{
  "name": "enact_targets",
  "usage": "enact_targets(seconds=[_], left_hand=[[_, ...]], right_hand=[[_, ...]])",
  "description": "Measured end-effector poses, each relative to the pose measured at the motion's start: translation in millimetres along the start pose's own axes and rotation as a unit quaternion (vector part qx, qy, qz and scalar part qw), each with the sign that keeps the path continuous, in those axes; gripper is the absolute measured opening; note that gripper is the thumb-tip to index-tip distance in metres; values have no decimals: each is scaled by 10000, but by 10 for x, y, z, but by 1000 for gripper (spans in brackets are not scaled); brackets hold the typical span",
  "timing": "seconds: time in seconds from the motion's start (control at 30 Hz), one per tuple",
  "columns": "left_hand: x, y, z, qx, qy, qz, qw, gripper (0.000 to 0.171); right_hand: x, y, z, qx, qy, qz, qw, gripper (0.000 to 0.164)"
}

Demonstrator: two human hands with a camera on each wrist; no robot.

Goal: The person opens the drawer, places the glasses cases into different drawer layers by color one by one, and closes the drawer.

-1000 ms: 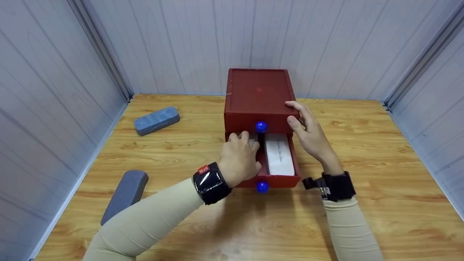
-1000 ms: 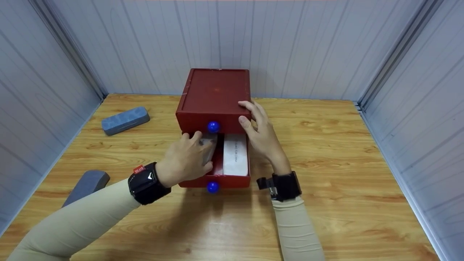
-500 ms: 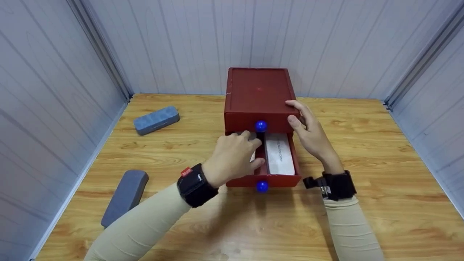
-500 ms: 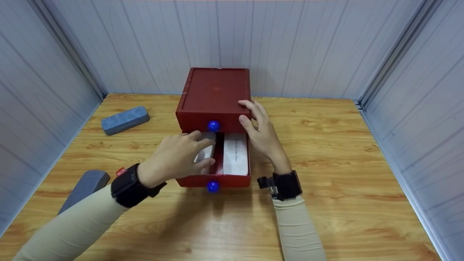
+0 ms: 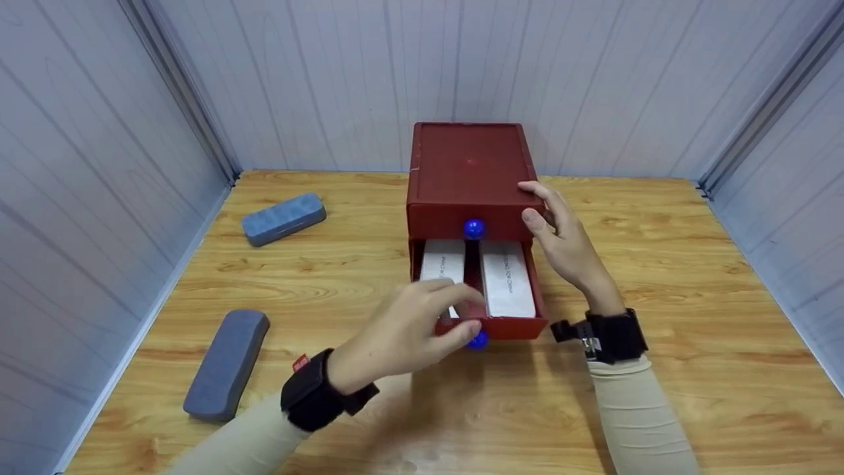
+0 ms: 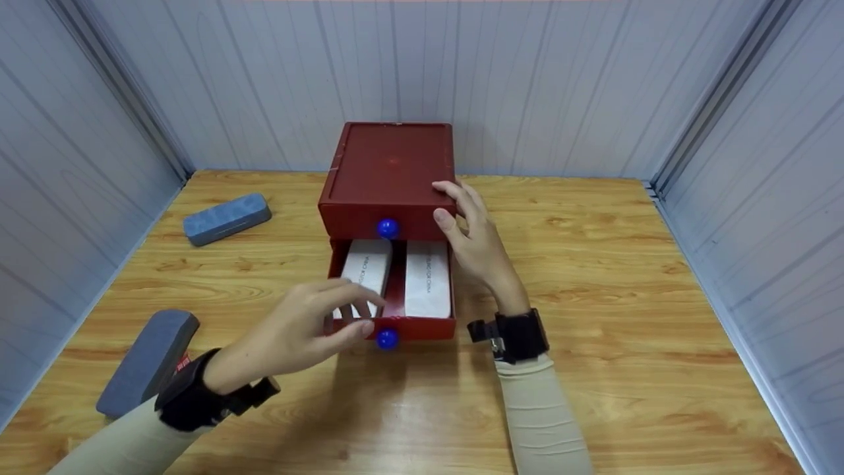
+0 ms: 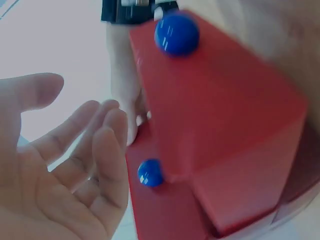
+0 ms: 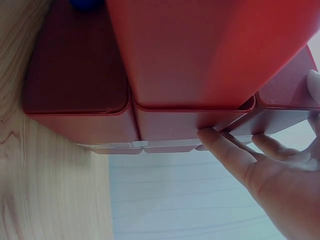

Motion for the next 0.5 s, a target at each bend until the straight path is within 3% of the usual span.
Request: enact_targets(seconds=[0.2, 0.33, 0.5], left_hand=[[205, -212, 4, -165, -1129, -513, 9921, 22], [312, -310, -22, -328, -1452, -333, 9883, 19], [458, -417, -65, -484, -1467, -94, 9879, 17]], right_hand=[[32, 19, -1, -42, -48, -30, 10000, 43], [37, 28, 4, -44, -38, -44, 10000, 43], [33, 27, 5, -17, -19, -30, 10000, 43]])
Point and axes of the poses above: each hand's wrist, its own y-axis towards the middle knuckle, its own x-axis out of the palm, z = x × y, the point moved 7 cm from there along y, towards the middle knuckle, and after that the axes turned 15 degrees about y, right-handed, at the moved point
